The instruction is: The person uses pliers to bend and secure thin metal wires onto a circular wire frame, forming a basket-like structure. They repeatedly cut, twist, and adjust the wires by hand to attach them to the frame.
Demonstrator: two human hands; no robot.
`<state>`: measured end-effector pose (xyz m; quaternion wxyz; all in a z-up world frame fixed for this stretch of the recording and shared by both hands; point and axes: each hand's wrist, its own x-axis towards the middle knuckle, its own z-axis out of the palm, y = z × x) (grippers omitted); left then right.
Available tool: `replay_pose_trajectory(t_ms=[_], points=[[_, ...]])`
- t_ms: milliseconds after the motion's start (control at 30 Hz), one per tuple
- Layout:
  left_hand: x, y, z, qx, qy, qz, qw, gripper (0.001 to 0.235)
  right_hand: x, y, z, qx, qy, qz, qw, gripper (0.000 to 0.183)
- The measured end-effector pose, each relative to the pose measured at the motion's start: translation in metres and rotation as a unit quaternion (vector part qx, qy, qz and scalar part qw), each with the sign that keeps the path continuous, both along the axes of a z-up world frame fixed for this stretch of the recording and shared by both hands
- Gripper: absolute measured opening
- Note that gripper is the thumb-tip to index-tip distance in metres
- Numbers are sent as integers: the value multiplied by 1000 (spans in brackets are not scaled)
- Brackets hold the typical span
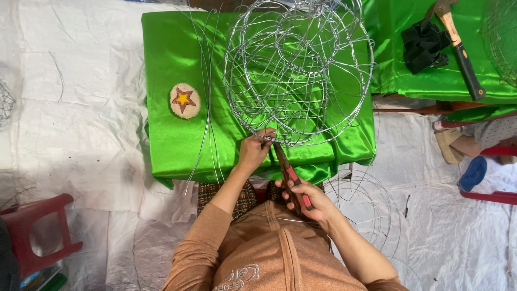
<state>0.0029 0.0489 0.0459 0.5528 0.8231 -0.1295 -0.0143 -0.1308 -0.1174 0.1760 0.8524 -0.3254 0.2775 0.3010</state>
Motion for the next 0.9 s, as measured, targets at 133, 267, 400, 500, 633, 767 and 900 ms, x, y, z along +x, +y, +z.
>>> replay_pose_trajectory(t_ms=[133,267,400,500,633,767,900], points=[[1,5,15,7,5,-8,1000,44,3,0,-11,3,4,4,1000,18],[1,6,21,1,15,-12,1000,44,5,9,-2,7,33,-22,999,18],[1,5,15,14,12,-15,1000,41,1,19,6,-18,62,-51,997,22],[0,4,15,17,12,-12,1000,41,-2,22,6,-21,76,-65,995,23],[-2,5,21,21,16,-15,1000,42,0,23,3,-23,84,-72,994,26],[-9,-6,-58,90,-21,-28,995,53,7,39,22,-25,127,-127,983,19],[-4,0,21,128,-73,-23,989,76,11,41,38,-44,138,-137,980,19]])
